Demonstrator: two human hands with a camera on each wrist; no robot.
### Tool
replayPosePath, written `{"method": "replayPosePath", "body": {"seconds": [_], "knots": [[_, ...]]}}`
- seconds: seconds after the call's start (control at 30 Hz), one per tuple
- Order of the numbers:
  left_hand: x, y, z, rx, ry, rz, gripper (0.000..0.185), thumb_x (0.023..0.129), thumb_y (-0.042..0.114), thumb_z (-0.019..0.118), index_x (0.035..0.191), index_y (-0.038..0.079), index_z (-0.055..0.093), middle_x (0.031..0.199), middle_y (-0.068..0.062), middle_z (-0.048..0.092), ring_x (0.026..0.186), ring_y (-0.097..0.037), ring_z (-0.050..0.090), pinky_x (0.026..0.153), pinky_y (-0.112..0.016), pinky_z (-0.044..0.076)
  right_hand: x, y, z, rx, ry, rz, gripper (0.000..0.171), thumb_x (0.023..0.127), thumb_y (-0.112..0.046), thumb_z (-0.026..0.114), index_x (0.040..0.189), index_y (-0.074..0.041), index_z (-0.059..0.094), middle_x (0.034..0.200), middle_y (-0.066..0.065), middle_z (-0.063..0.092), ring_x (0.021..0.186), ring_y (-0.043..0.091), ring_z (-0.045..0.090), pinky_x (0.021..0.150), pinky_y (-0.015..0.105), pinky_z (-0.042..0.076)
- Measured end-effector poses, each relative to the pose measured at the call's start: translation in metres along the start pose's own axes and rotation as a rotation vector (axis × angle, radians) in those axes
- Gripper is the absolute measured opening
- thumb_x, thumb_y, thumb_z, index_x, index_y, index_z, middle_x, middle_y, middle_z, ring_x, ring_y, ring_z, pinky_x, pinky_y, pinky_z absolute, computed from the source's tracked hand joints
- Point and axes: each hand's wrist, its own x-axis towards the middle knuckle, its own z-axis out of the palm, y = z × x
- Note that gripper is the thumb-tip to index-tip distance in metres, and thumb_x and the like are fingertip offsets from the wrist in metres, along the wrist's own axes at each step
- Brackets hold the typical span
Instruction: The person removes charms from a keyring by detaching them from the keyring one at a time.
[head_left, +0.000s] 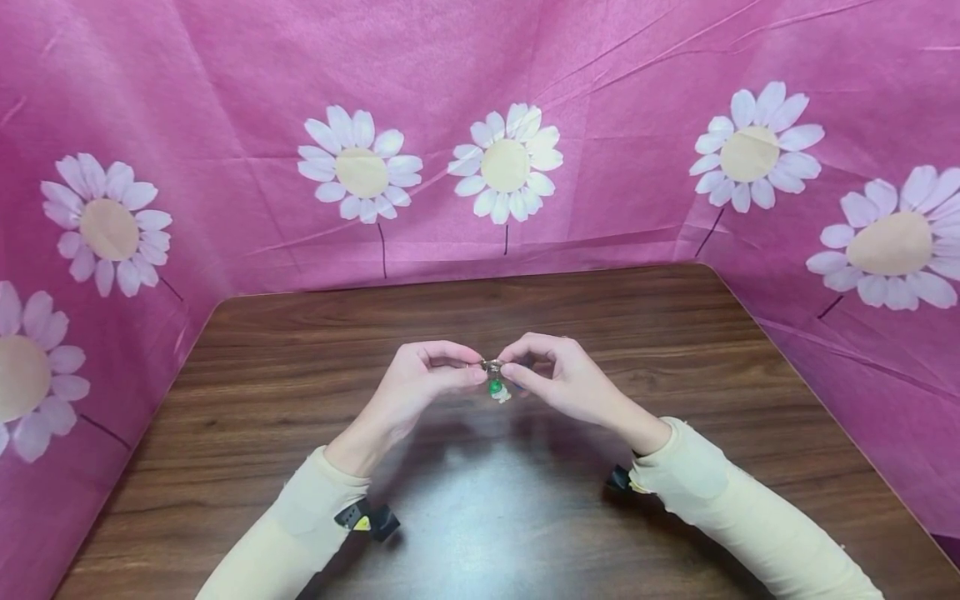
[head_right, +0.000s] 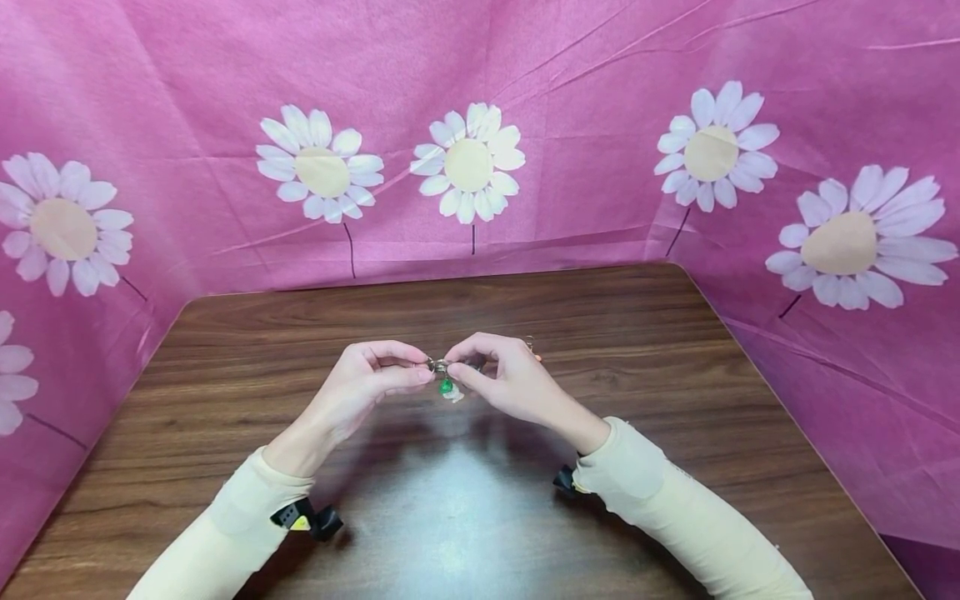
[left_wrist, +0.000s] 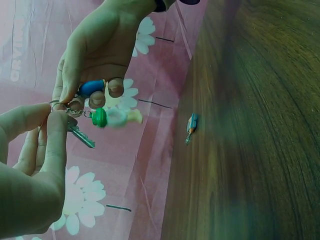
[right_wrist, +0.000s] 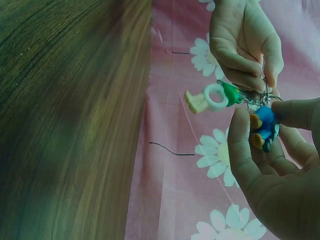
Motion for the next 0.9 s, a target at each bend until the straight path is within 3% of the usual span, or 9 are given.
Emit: {"method": "replayPosePath", "body": {"seconds": [0.13, 0.27, 0.37, 0.5, 0.7, 0.9], "knots": [[0.000, 0.001, 0.000, -0.001, -0.004, -0.001, 0.024, 0.082, 0.001, 0.080, 0.104, -0.007, 0.072, 0.090, -0.010, 0.076, 0.085, -0.019, 0.074, 0.083, -0.038, 0.061, 0.000, -0.001, -0.001, -0.020, -0.007, -0.006, 0.009, 0.096, -0.011, 0.072, 0.104, -0.013, 0.072, 0.082, 0.004, 0.069, 0.069, 0.029, 0.066, 0.056, 0.032, 0.057], [0.001, 0.001, 0.000, -0.004, -0.002, 0.005, 0.024, 0.083, 0.002, 0.080, 0.104, -0.007, 0.072, 0.089, -0.010, 0.076, 0.085, -0.019, 0.073, 0.086, -0.041, 0.061, -0.001, 0.001, -0.001, 0.037, -0.063, -0.019, 0.013, 0.095, -0.007, 0.071, 0.108, -0.010, 0.072, 0.087, 0.007, 0.071, 0.071, 0.025, 0.067, 0.061, 0.034, 0.060], [0.001, 0.001, 0.000, -0.007, 0.001, 0.017, 0.025, 0.083, 0.001, 0.079, 0.105, -0.007, 0.072, 0.088, -0.009, 0.075, 0.083, -0.018, 0.073, 0.085, -0.041, 0.061, -0.001, 0.004, 0.000, 0.102, -0.105, -0.073, 0.017, 0.097, 0.000, 0.066, 0.113, -0.006, 0.071, 0.101, 0.013, 0.072, 0.076, 0.022, 0.069, 0.065, 0.042, 0.062], [0.000, 0.001, 0.000, -0.015, -0.008, 0.036, 0.024, 0.084, -0.001, 0.077, 0.106, -0.008, 0.071, 0.088, -0.009, 0.075, 0.082, -0.018, 0.073, 0.082, -0.039, 0.061, 0.000, 0.006, 0.002, 0.129, -0.110, -0.156, 0.019, 0.097, 0.006, 0.063, 0.112, -0.002, 0.072, 0.113, 0.014, 0.071, 0.087, 0.023, 0.071, 0.068, 0.043, 0.063], [-0.003, 0.001, 0.000, -0.020, -0.040, 0.033, 0.024, 0.085, -0.001, 0.077, 0.108, -0.007, 0.071, 0.092, -0.010, 0.076, 0.085, -0.018, 0.073, 0.088, -0.048, 0.059, 0.000, 0.006, 0.007, 0.133, -0.067, -0.097, 0.017, 0.092, -0.002, 0.075, 0.107, -0.009, 0.073, 0.099, 0.006, 0.075, 0.080, 0.025, 0.072, 0.065, 0.043, 0.063], [-0.005, 0.002, 0.000, -0.028, -0.060, 0.031, 0.027, 0.088, 0.001, 0.075, 0.112, -0.010, 0.069, 0.097, -0.011, 0.076, 0.089, -0.018, 0.073, 0.090, -0.045, 0.059, -0.001, 0.005, 0.014, 0.024, 0.058, -0.107, 0.022, 0.084, -0.008, 0.084, 0.102, -0.012, 0.072, 0.087, 0.000, 0.075, 0.075, 0.019, 0.072, 0.063, 0.032, 0.061]]}}
